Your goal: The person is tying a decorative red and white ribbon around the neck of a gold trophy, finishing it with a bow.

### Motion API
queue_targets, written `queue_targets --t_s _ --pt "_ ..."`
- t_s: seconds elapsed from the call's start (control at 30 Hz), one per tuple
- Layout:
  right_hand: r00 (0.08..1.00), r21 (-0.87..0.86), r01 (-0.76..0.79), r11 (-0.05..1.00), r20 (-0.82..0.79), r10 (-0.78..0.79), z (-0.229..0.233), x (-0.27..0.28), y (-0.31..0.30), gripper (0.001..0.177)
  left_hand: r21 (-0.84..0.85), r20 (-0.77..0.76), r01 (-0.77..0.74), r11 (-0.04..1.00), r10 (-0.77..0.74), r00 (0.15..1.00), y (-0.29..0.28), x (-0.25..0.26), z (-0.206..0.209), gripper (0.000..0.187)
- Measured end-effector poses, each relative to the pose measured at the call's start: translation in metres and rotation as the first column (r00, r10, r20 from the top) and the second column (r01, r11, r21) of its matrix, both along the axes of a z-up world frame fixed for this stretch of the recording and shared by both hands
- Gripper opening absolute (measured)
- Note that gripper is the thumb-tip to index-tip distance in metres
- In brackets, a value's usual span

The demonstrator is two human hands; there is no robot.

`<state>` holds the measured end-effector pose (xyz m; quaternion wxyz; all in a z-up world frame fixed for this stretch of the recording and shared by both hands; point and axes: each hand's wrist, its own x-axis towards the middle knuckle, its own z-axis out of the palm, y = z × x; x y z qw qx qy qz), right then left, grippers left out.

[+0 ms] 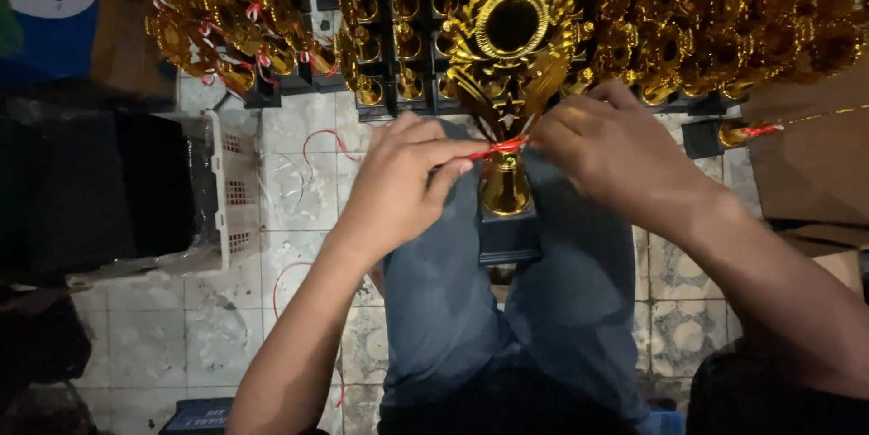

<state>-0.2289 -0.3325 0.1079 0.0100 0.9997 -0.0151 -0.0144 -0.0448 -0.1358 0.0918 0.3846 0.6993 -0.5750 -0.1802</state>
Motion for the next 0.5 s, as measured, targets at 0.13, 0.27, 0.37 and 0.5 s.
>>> queue_targets --t_s 0.13,0.27,0.37,0.5 --pt "1.0 0.032 0.005 0.999 0.014 -0.005 0.0 -0.002 -0.003 0.009 -0.02 -0.062 -0.017 1.0 0.016 0.998 -0.001 -0.008 -0.007 0.019" --pt "0.999 0.189 0.031 0.981 0.023 -0.036 0.003 0.0 -0.003 0.006 -0.06 -0.102 -0.023 0.998 0.017 0.995 -0.002 -0.011 -0.015 0.022" --pt "0.998 0.275 0.035 0.961 0.049 -0.05 -0.005 0.001 -0.008 0.005 -0.077 -0.161 -0.031 0.997 0.018 0.987 -0.004 -0.013 -0.016 0.025" --pt "0.992 0.345 0.069 0.936 0.077 -0.102 -0.007 0.0 -0.007 0.008 -0.063 -0.247 -0.026 0.998 0.009 0.969 -0.002 -0.017 -0.017 0.028"
